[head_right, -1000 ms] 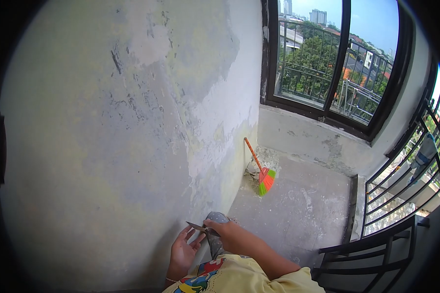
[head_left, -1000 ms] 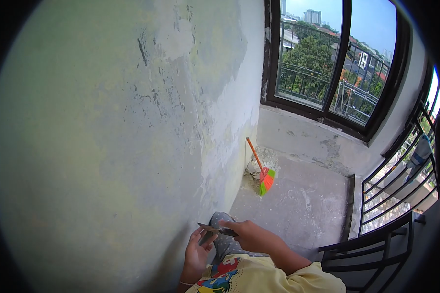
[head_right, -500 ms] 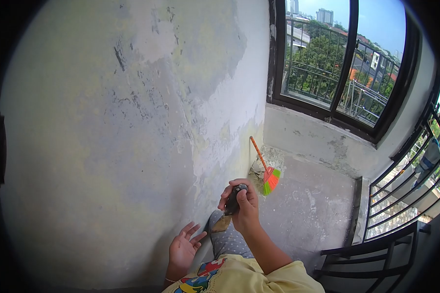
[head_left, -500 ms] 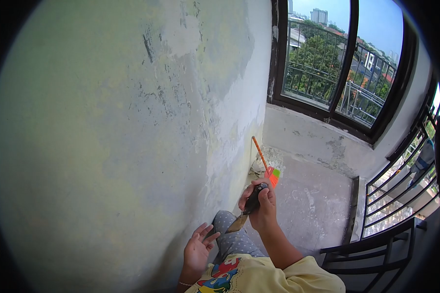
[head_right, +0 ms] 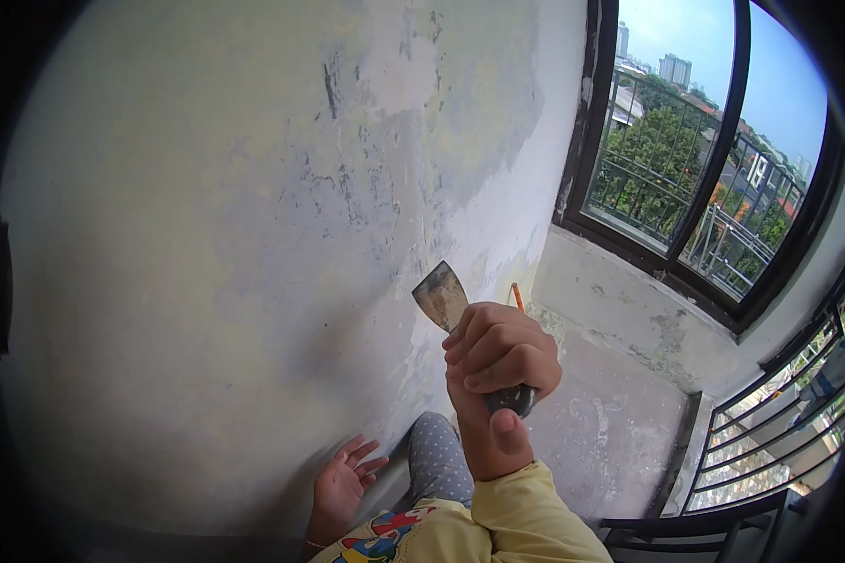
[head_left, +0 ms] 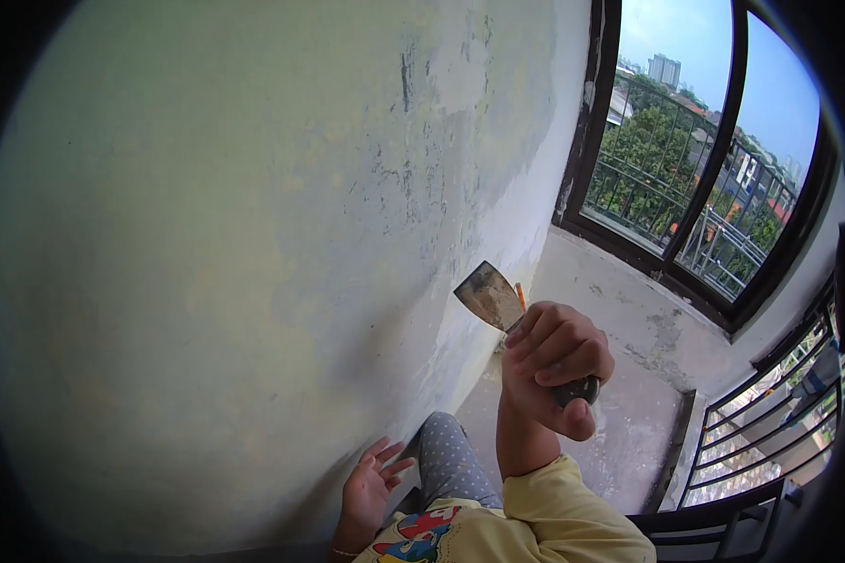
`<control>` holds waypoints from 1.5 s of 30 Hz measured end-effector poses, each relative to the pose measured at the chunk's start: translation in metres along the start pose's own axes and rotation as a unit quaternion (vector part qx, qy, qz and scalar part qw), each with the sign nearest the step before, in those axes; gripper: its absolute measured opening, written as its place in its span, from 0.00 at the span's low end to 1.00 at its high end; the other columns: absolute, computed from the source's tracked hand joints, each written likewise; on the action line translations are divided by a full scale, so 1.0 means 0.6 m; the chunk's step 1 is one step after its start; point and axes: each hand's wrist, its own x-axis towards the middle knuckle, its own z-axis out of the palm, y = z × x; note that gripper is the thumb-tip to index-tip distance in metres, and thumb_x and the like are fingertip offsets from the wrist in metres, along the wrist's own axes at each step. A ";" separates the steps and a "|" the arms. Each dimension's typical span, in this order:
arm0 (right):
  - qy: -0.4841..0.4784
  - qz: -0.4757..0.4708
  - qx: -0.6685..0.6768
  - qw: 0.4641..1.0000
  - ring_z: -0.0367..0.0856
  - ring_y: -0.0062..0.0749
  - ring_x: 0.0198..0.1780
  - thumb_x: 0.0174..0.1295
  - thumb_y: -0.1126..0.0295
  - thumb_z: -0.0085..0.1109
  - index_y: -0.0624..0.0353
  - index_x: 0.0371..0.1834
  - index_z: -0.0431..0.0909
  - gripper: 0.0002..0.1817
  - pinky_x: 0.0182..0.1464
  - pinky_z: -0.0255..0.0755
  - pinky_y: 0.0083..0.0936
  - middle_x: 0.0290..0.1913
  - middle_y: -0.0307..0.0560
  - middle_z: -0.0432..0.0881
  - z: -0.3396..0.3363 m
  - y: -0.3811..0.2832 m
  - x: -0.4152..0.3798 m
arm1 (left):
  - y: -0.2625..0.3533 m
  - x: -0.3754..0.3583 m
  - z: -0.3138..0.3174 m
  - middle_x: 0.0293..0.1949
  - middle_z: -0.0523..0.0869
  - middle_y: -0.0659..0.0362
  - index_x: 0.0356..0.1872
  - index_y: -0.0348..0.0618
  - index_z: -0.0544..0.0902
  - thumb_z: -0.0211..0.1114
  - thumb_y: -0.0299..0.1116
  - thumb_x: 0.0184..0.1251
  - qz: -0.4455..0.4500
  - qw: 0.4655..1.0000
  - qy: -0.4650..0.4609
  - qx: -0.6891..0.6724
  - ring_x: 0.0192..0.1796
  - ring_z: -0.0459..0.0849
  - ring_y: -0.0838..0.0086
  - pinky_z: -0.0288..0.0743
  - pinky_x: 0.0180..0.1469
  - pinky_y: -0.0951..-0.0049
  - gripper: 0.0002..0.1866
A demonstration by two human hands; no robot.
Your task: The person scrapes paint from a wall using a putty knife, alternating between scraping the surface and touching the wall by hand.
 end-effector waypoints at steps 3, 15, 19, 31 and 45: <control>0.013 0.109 0.000 0.994 0.65 0.29 0.15 0.57 0.49 0.57 0.57 0.15 0.65 0.25 0.17 0.56 0.25 0.12 0.43 0.67 0.009 0.067 -0.029 | -0.002 0.001 -0.026 0.73 0.74 0.46 0.75 0.38 0.67 0.53 0.46 0.77 0.007 0.997 0.024 -0.073 0.71 0.77 0.57 0.74 0.57 0.67 0.32; -0.045 0.140 -0.163 0.975 0.60 0.24 0.13 0.60 0.68 0.57 0.54 0.16 0.58 0.20 0.19 0.53 0.23 0.11 0.38 0.64 -0.021 0.105 -0.064 | 0.029 -0.010 -0.053 0.78 0.66 0.41 0.75 0.29 0.63 0.57 0.43 0.70 -0.039 0.978 -0.031 -0.201 0.74 0.72 0.54 0.72 0.61 0.66 0.38; -0.001 0.082 -0.057 0.995 0.61 0.24 0.14 0.58 0.68 0.59 0.53 0.15 0.58 0.19 0.19 0.54 0.23 0.11 0.38 0.65 -0.004 0.058 -0.046 | 0.028 -0.004 -0.055 0.79 0.66 0.42 0.75 0.29 0.63 0.57 0.44 0.70 -0.043 0.981 -0.035 -0.185 0.74 0.74 0.56 0.72 0.60 0.67 0.38; -0.020 -0.026 0.009 0.999 0.66 0.27 0.12 0.57 0.67 0.69 0.56 0.15 0.64 0.21 0.16 0.65 0.25 0.11 0.39 0.69 0.009 -0.003 -0.026 | 0.026 -0.002 -0.055 0.79 0.65 0.44 0.77 0.29 0.61 0.57 0.45 0.69 -0.034 0.981 -0.030 -0.187 0.72 0.75 0.59 0.71 0.60 0.67 0.40; 0.022 0.049 0.019 0.998 0.59 0.25 0.14 0.49 0.70 0.64 0.55 0.17 0.64 0.15 0.17 0.56 0.23 0.12 0.38 0.67 0.001 0.067 -0.054 | 0.018 0.000 -0.055 0.76 0.70 0.45 0.75 0.29 0.62 0.59 0.43 0.67 -0.032 0.968 0.003 -0.250 0.67 0.80 0.60 0.73 0.57 0.66 0.39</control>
